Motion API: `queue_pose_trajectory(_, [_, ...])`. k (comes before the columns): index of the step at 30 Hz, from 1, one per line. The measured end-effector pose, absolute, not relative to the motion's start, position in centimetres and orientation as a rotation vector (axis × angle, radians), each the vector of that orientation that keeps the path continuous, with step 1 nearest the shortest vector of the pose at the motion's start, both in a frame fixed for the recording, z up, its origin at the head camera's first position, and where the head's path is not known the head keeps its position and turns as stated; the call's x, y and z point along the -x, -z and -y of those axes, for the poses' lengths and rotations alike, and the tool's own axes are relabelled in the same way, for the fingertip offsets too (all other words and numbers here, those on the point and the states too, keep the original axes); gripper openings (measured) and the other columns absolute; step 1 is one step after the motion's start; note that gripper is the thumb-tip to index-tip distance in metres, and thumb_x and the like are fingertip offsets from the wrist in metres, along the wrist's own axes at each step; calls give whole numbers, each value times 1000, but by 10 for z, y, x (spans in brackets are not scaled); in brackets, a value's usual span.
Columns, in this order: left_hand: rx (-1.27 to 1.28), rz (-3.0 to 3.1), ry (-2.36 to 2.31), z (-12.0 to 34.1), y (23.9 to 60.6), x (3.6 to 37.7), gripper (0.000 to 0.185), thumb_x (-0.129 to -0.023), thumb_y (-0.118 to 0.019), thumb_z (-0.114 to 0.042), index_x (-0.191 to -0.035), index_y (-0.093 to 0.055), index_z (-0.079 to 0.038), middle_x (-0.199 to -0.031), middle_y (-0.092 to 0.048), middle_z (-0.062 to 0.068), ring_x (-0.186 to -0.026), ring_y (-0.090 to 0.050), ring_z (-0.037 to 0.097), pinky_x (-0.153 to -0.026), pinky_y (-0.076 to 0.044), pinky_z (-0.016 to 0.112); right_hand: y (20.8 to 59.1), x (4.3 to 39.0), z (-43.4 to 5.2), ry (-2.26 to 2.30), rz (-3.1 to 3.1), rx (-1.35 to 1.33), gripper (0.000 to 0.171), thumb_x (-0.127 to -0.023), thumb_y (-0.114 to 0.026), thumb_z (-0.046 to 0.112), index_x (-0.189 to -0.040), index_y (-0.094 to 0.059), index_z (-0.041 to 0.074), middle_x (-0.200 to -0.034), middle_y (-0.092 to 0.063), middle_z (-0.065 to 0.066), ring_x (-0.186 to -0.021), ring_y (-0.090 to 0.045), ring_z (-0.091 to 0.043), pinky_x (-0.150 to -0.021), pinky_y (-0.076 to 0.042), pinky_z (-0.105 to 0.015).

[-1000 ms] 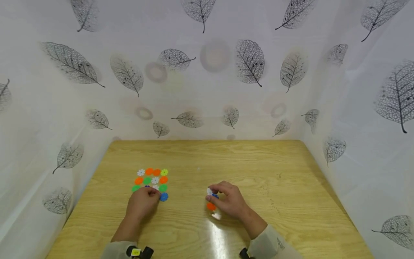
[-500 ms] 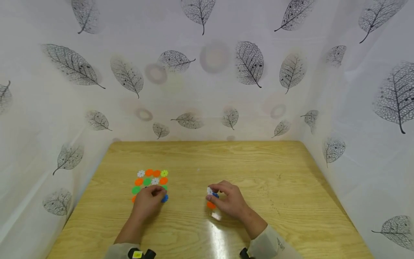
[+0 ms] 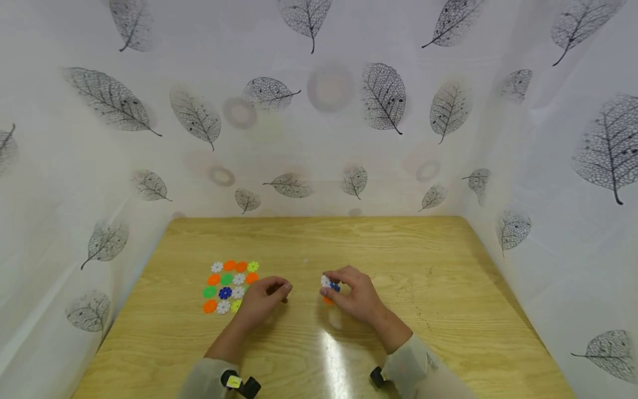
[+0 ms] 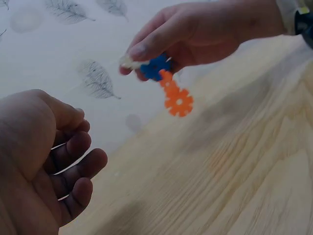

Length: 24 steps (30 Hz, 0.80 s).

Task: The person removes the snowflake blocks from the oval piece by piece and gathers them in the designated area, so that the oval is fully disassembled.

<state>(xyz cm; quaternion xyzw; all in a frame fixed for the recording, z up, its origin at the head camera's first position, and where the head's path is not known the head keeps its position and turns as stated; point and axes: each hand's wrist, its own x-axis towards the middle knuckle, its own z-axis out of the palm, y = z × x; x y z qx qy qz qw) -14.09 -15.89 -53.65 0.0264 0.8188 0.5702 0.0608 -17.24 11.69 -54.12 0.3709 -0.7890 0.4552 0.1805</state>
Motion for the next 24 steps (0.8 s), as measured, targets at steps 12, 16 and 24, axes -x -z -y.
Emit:
queue_pose_trajectory(12, [-208, -2325, -1817, 113, 523, 152, 35, -102, -66, -41, -96, -78, -9, -83, -71, 3, -87, -64, 20, -77, -45, 35, 539, 176, -112, -1207, 2297, -1084, 38, -85, -88, 21, -118, -77, 5, -108, -73, 1, -97, -64, -15, -78, -56, -33])
queue_pose_trajectory(16, [-189, -2346, -1813, 109, 525, 151, 31, -101, -69, -38, -92, -78, -9, -81, -70, 2, -83, -63, 19, -73, -46, 34, 539, 175, -110, -1174, 2269, -1129, 39, -84, -89, 19, -119, -77, 6, -105, -73, 0, -95, -64, -15, -76, -56, -31])
queue_pose_trajectory(24, [-104, -2393, -1824, 105, 526, 148, 23, -99, -71, -27, -89, -77, -7, -76, -67, 3, -75, -59, 19, -66, -45, 32, 540, 171, -112, -1158, 2334, -1105, 41, -86, -87, 26, -122, -76, 9, -109, -71, 2, -99, -62, -14, -80, -56, -30])
